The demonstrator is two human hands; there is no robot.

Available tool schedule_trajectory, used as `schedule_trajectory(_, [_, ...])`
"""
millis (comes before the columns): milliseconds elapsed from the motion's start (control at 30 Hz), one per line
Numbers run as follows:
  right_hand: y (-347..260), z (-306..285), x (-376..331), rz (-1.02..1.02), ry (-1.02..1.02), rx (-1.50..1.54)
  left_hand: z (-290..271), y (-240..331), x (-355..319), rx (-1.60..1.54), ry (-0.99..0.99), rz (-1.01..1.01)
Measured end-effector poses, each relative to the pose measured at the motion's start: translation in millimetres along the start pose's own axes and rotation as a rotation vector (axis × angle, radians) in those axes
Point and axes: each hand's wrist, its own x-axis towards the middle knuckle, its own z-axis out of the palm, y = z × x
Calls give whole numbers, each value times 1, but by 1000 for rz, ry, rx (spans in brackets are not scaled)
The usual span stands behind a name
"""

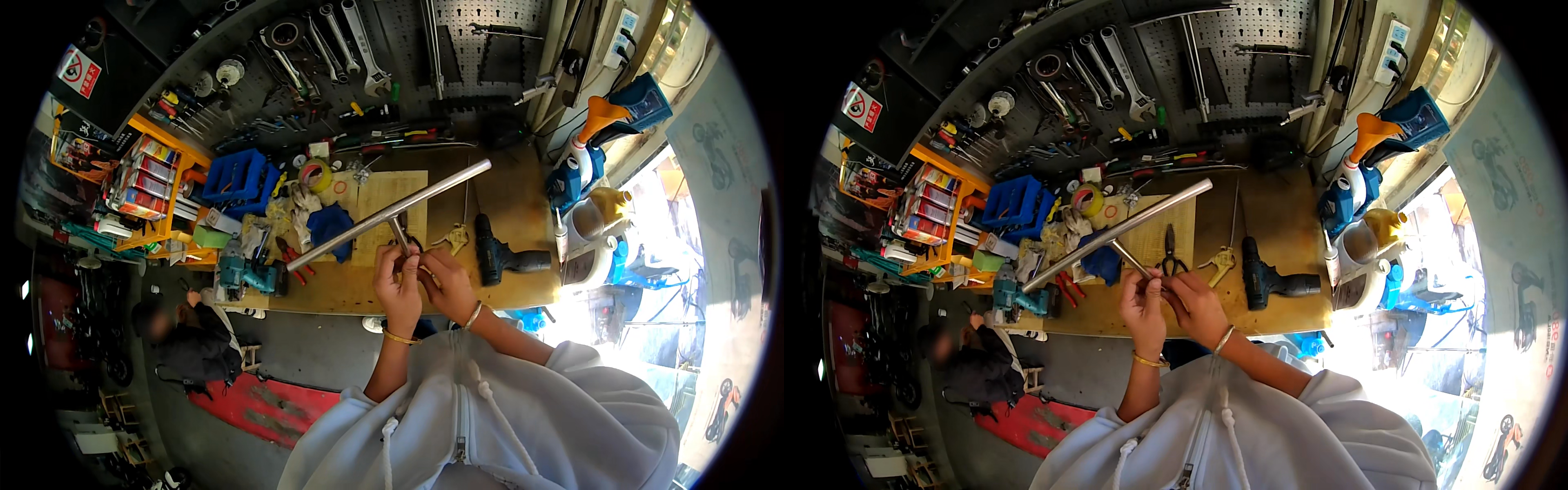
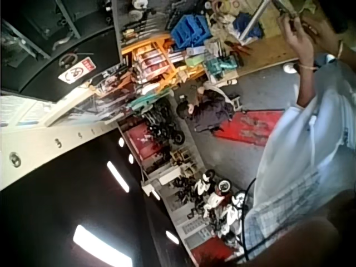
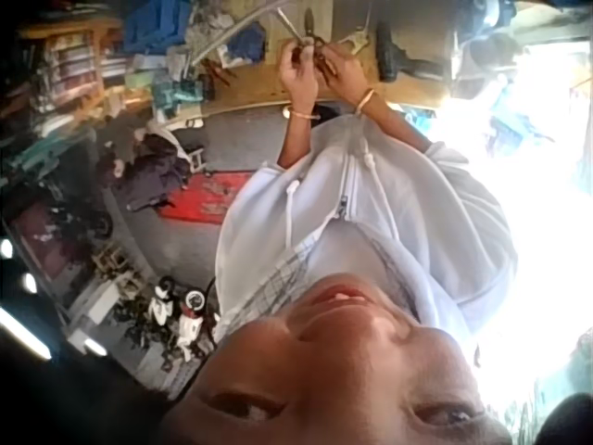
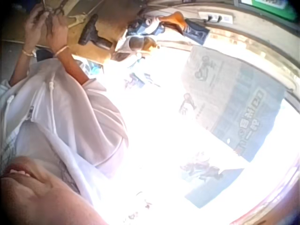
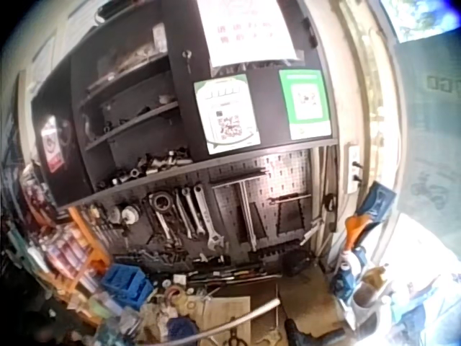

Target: The person assembles a T-handle wrench by attaching a socket to a metal rod and then fitting a T-bar handle. They repeatedly pick up, inspect, and reassemble the components on a cluttered workbench in a workshop.

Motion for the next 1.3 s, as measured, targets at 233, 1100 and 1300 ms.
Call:
schedule_trajectory(233, [-4, 3, 7, -77, 30, -47, -7, -6, 2, 64, 3, 38])
schedule_trajectory(1100, [-22, 7, 16, 322, 286, 541, -19, 9, 23, 611, -33, 319])
schedule_trajectory(1300, [-22, 2, 9, 406, 258, 548, -11, 10, 18, 653, -12, 308])
